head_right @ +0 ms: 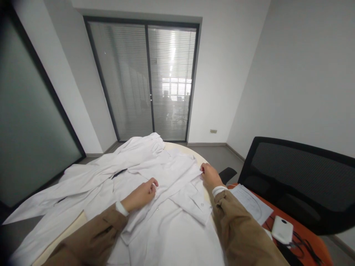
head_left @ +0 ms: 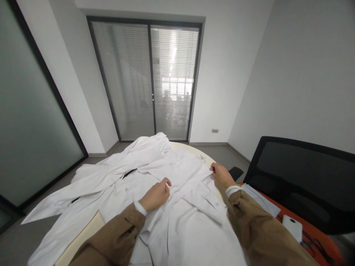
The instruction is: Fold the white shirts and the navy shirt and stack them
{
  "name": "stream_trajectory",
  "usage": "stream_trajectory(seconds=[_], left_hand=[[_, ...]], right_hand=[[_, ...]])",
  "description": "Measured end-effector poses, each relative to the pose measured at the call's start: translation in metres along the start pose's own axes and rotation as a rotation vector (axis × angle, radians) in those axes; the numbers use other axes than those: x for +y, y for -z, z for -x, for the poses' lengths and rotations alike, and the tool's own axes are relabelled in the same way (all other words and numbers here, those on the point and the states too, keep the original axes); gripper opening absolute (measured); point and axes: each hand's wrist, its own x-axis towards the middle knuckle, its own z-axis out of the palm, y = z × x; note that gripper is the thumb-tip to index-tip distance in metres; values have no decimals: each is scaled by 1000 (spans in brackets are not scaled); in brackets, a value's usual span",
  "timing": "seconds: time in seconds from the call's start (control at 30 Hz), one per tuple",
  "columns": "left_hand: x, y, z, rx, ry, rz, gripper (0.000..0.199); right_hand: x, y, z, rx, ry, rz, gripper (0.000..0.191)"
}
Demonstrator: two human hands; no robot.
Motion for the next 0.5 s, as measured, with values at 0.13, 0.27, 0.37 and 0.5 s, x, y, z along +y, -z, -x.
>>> stream_trajectory(seconds=[0.13,0.27,0.37,0.5], left_hand=[[-36,3,-19,-33,163,337,20],[-55,0,-20,-20,132,284,17],[-57,0,-14,23,25,205,25],[-57,2,-12,10,6,172,36]], right_hand=[[20,-6,3,-125,-53,-54,18],[22,-1,-8,-208,-159,-205,16],[17,5,-24,-263,-148,-276,30],[12,6,-50,-205,-231,-189,32]])
